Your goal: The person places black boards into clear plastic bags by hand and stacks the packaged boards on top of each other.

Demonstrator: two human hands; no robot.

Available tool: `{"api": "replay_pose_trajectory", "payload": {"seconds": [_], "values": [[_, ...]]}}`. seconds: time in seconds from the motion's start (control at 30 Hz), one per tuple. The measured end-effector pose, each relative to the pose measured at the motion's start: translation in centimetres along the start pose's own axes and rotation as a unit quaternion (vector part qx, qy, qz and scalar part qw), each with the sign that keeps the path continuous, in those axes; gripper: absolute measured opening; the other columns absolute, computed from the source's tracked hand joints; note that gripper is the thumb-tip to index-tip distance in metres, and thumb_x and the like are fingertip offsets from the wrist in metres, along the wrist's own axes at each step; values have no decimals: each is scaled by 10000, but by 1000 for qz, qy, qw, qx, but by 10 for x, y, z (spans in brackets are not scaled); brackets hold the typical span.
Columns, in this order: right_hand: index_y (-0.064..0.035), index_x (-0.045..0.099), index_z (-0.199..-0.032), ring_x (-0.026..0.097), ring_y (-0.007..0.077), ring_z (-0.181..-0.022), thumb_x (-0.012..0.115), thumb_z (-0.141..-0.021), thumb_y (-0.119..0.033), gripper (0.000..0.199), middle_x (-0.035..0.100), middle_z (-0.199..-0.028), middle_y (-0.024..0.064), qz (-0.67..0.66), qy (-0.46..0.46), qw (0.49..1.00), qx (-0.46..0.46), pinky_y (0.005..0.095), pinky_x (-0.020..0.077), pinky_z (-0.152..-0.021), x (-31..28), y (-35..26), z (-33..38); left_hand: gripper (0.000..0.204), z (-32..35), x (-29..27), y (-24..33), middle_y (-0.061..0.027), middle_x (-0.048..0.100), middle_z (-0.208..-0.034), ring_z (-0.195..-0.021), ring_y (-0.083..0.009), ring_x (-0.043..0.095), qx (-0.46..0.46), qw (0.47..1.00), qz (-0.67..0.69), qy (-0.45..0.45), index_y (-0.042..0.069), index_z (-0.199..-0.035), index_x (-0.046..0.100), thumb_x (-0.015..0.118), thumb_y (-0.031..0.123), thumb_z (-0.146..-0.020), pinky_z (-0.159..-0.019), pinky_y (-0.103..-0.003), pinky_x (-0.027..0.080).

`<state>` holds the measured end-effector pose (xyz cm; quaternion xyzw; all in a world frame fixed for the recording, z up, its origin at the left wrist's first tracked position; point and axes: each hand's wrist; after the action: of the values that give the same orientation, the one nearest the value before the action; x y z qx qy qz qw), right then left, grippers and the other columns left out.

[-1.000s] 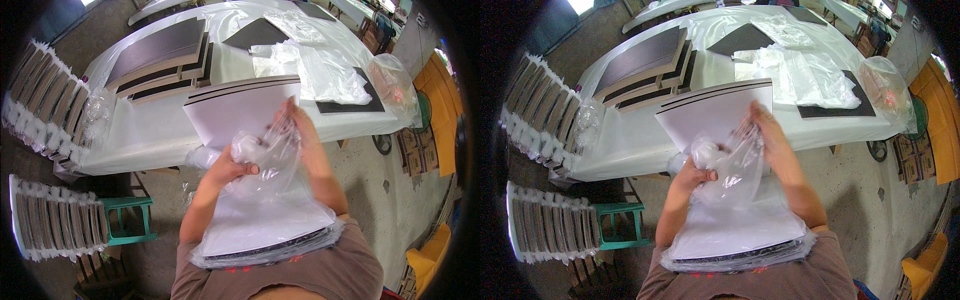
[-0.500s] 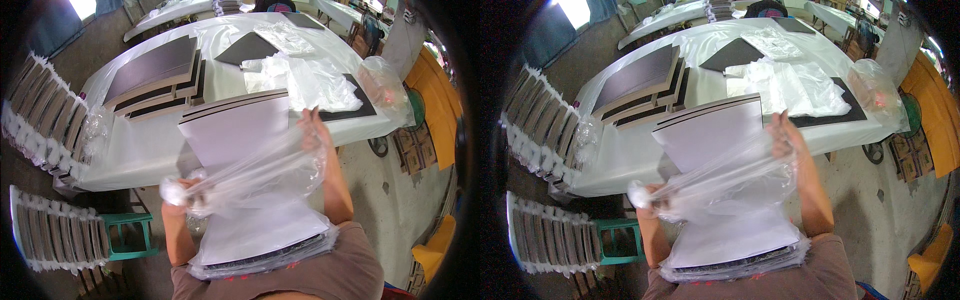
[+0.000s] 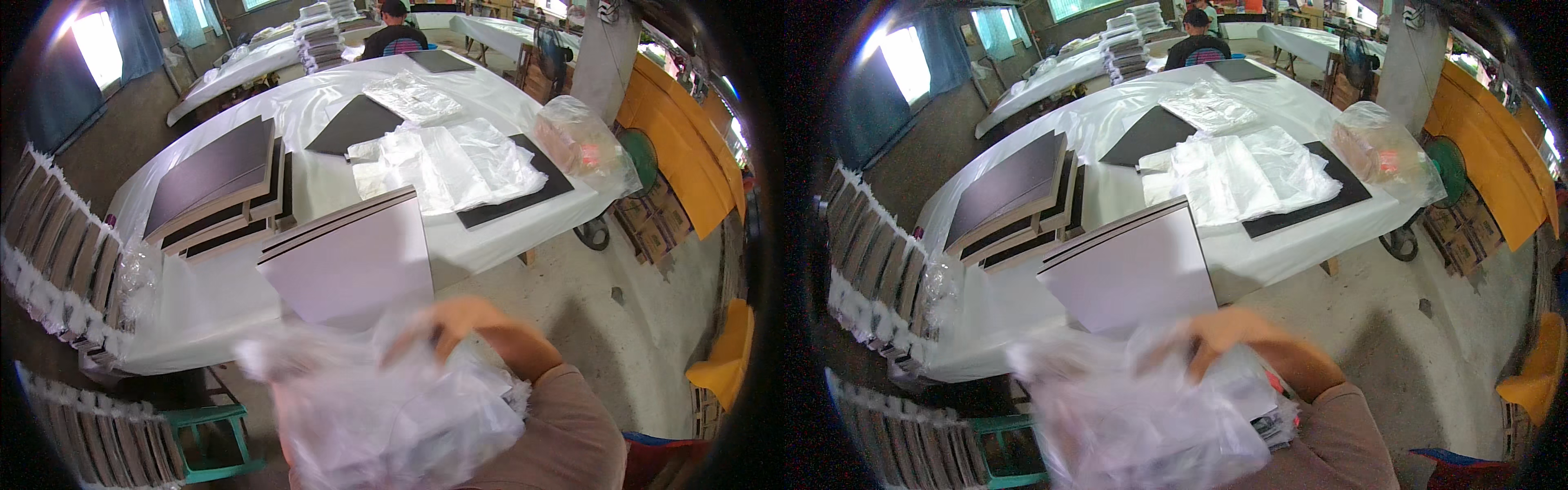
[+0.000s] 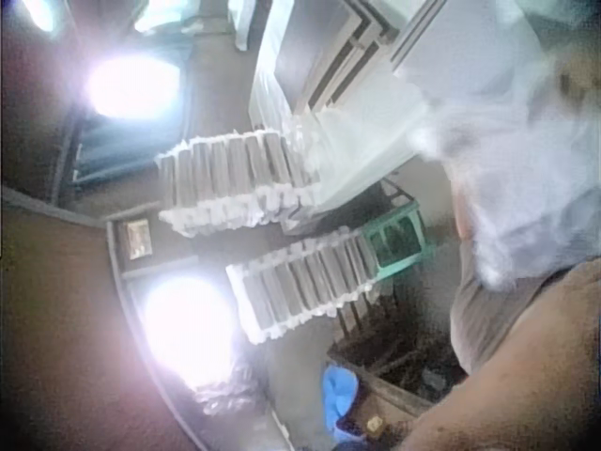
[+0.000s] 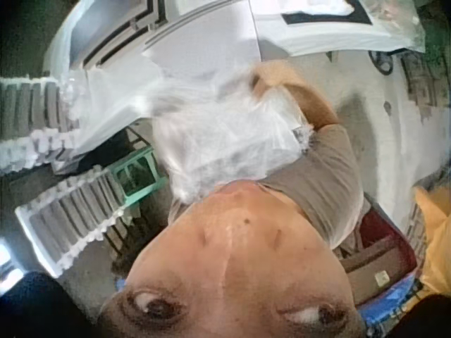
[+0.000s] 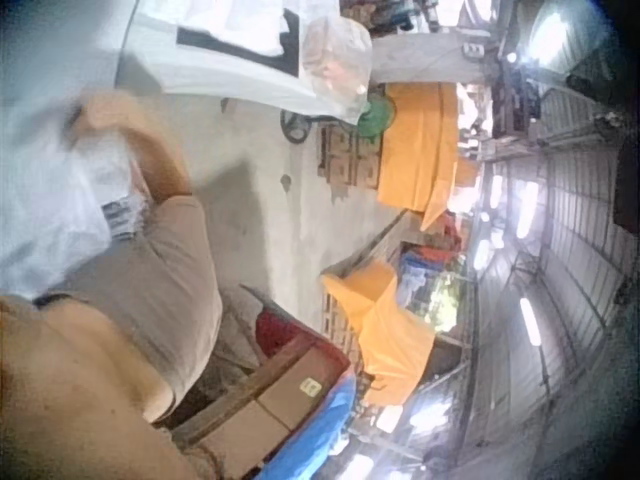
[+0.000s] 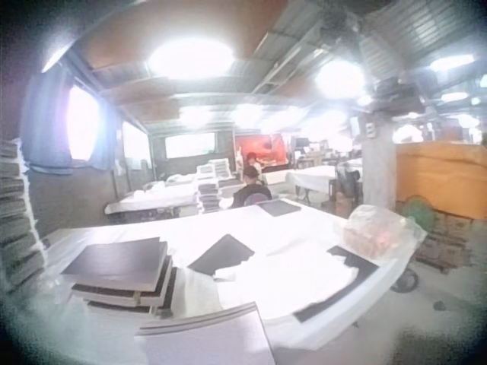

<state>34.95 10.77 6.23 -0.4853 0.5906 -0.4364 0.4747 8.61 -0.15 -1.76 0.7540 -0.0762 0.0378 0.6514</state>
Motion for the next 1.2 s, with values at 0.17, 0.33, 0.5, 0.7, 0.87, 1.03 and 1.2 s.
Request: {"api": "replay_pose_trajectory", "payload": {"seconds": [0.17,0.33,0.5,0.7,0.87,1.03,1.2], "values": [[-24,539,-1075,554,188,-835,554,-775,-334,432,593,-916,122,-123,118,982,-82,288,431,-720,4,27,-1,431,8,-6,4,-117,541,-974,-846,-197,550,-55,996,-42,-62,1,-1024,510,644,164,-648,-738,-326,436],[-47,483,-1130,558,183,-757,451,-762,-542,618,585,-731,110,-378,542,742,-110,275,449,-553,1,20,3,412,9,-9,6,-117,550,-969,-842,-199,556,-76,988,-81,-109,-5,-1020,516,631,124,-647,-734,-319,441],[-39,484,-1074,536,147,-645,564,-690,-523,623,545,-658,39,-486,238,839,-61,246,428,-482,6,30,5,395,16,-19,11,-117,558,-963,-837,-201,562,-65,987,-109,-97,-12,-1017,522,619,84,-646,-729,-311,447],[-1,538,-990,508,121,-762,674,-667,-203,404,565,-828,57,65,40,974,213,219,430,-616,4,29,8,380,11,-30,18,-117,568,-957,-832,-204,569,-12,989,-139,-53,-19,-1013,528,603,36,-644,-724,-302,453],[-50,570,-865,579,165,-782,546,-797,-198,164,607,-801,54,-458,416,784,-54,305,448,-721,-32,31,31,371,-16,-25,37,-118,576,-951,-828,-206,575,24,978,-176,111,-25,-1010,534,590,-4,-643,-719,-295,459],[-52,555,-827,538,151,-664,580,-748,-109,100,568,-729,28,-330,332,883,-11,248,420,-605,-38,30,31,348,-52,-43,36,-153,534,-1046,-916,-248,536,80,901,-309,293,-12,-960,566,533,-55,-616,-783,-294,416],[-49,509,-950,418,150,-539,639,-654,-29,324,433,-621,33,243,542,799,93,240,341,-496,-64,44,0,558,-86,-37,25,-168,436,-995,-877,-322,470,203,757,-531,323,32,-1074,519,494,-114,-536,-710,-312,410]]}}
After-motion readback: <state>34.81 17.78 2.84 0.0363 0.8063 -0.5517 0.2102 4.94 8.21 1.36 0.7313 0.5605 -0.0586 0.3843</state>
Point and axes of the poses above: each hand's wrist, its own z-axis away from the middle knuckle, its own x-axis out of the palm, y = z × x
